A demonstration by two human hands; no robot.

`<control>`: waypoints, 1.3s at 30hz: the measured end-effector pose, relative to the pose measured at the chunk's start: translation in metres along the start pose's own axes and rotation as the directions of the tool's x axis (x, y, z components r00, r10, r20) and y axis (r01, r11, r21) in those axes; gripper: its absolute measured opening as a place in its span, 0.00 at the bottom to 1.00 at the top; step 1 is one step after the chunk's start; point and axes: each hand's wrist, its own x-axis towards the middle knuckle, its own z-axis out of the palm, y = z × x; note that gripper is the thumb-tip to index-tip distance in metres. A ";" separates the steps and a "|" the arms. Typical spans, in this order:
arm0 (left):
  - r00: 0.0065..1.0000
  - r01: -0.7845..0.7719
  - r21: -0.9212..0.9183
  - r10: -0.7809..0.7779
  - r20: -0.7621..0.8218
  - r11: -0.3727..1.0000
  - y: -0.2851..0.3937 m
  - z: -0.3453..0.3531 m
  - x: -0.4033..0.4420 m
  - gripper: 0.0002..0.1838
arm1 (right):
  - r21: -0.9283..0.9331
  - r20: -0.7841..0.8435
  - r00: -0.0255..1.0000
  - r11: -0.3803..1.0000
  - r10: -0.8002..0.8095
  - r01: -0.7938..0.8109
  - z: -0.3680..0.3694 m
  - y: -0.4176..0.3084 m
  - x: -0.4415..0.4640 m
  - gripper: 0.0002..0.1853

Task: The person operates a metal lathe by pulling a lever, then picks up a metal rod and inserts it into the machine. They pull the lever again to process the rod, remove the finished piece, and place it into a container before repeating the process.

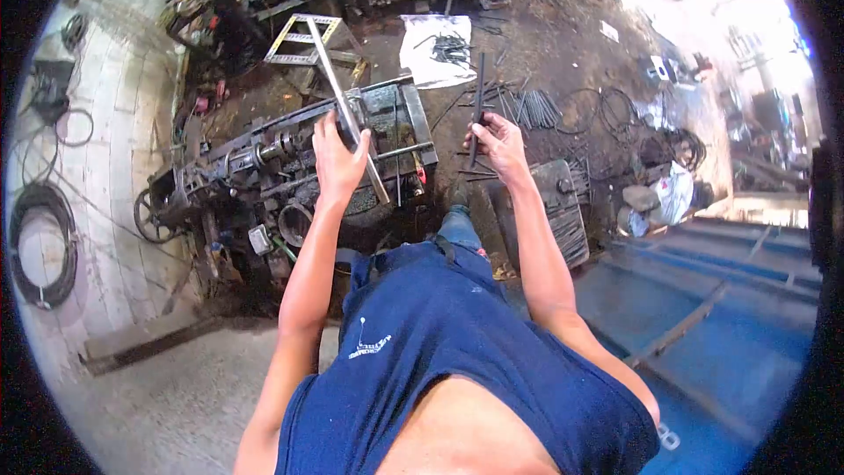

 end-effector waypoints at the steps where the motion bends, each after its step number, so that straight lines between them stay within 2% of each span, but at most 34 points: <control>1: 0.998 0.064 0.057 -0.064 -0.003 0.996 -0.009 0.011 0.004 0.42 | 0.004 0.006 1.000 1.000 0.010 -0.010 0.000 0.003 0.008 0.12; 2: 0.992 0.128 0.113 -0.128 -0.008 0.985 -0.016 0.021 0.010 0.44 | -0.003 0.036 0.999 1.000 0.022 -0.022 -0.002 0.007 0.018 0.12; 3: 0.963 0.245 0.083 -0.252 0.096 0.966 -0.015 0.023 0.015 0.47 | -0.014 0.074 0.997 0.999 0.031 -0.030 -0.006 0.012 0.029 0.11; 4: 0.939 0.311 0.062 -0.316 0.133 0.949 -0.022 0.033 0.021 0.42 | -0.023 0.109 0.993 0.999 0.042 -0.039 -0.007 0.012 0.038 0.10; 6: 0.845 0.380 0.092 -0.386 0.370 0.921 -0.026 0.045 0.031 0.34 | -0.025 0.130 0.989 0.997 0.075 -0.072 -0.013 0.018 0.056 0.12; 7: 0.893 0.341 0.153 -0.370 0.256 0.928 -0.017 0.052 0.027 0.26 | -0.001 0.133 0.988 0.997 0.079 -0.079 -0.019 0.026 0.067 0.13; 8: 0.884 0.363 0.162 -0.394 0.252 0.918 -0.011 0.057 0.023 0.26 | 0.022 0.134 0.987 0.996 0.087 -0.091 -0.025 0.033 0.075 0.13; 10: 0.920 0.374 0.134 -0.385 0.073 0.918 -0.004 0.064 0.019 0.22 | 0.019 0.128 0.977 0.985 0.169 -0.173 -0.026 0.025 0.087 0.15; 11: 0.932 0.361 0.148 -0.362 -0.022 0.921 -0.012 0.074 0.013 0.22 | -0.146 0.113 0.981 0.979 0.157 -0.140 -0.027 0.021 0.090 0.16; 12: 0.924 0.382 0.157 -0.382 -0.031 0.911 -0.014 0.071 0.014 0.22 | -0.304 0.103 0.985 0.947 0.139 -0.102 -0.026 0.020 0.094 0.17; 13: 0.920 0.383 0.225 -0.391 -0.013 0.896 -0.017 0.064 0.016 0.23 | -0.361 0.102 0.993 0.932 0.064 -0.023 -0.027 0.028 0.101 0.17; 14: 0.916 0.382 0.291 -0.401 0.008 0.877 -0.023 0.058 0.017 0.23 | -0.359 0.116 0.990 0.933 0.080 -0.034 -0.029 0.031 0.106 0.17; 16: 0.962 0.253 0.328 -0.273 0.015 0.910 -0.051 0.042 0.020 0.21 | -0.559 0.199 0.980 0.823 0.015 0.101 -0.034 0.034 0.116 0.17; 18: 0.992 0.072 0.444 -0.110 0.060 0.893 -0.077 0.030 0.032 0.20 | -0.610 0.209 0.976 0.788 0.056 0.086 -0.033 0.029 0.119 0.17; 20: 0.993 -0.055 0.566 -0.011 0.114 0.822 -0.089 0.027 0.050 0.21 | -0.663 0.219 0.971 0.745 0.100 0.073 -0.034 0.035 0.124 0.18; 22: 0.979 -0.164 0.519 0.076 0.187 0.839 -0.096 0.025 0.063 0.22 | -0.675 0.319 0.946 0.713 0.048 0.192 -0.040 0.049 0.129 0.21; 26: 0.959 -0.257 0.443 0.169 0.228 0.859 -0.109 0.024 0.075 0.24 | -0.682 0.322 0.940 0.717 0.117 0.144 -0.043 0.057 0.129 0.20; 28: 0.958 -0.259 0.427 0.173 0.230 0.866 -0.103 0.028 0.078 0.24 | -0.752 0.314 0.927 0.650 0.207 0.110 -0.044 0.053 0.132 0.19; 33: 0.942 -0.267 0.374 0.158 0.295 0.888 -0.073 0.047 0.085 0.23 | -0.786 0.375 0.909 0.582 0.181 0.208 -0.055 0.071 0.150 0.17; 34: 0.942 -0.266 0.376 0.155 0.298 0.888 -0.068 0.051 0.087 0.23 | -0.785 0.375 0.908 0.585 0.184 0.206 -0.055 0.076 0.156 0.17; 36: 0.932 -0.307 0.386 0.192 0.308 0.870 -0.061 0.059 0.088 0.23 | -0.845 0.359 0.907 0.490 0.220 0.216 -0.054 0.082 0.166 0.18; 37: 0.933 -0.316 0.375 0.214 0.291 0.871 -0.059 0.062 0.090 0.23 | -0.848 0.365 0.892 0.492 0.266 0.200 -0.053 0.083 0.172 0.18; 39: 0.932 -0.313 0.372 0.207 0.298 0.874 -0.054 0.064 0.091 0.23 | -0.848 0.363 0.900 0.486 0.243 0.210 -0.048 0.086 0.177 0.18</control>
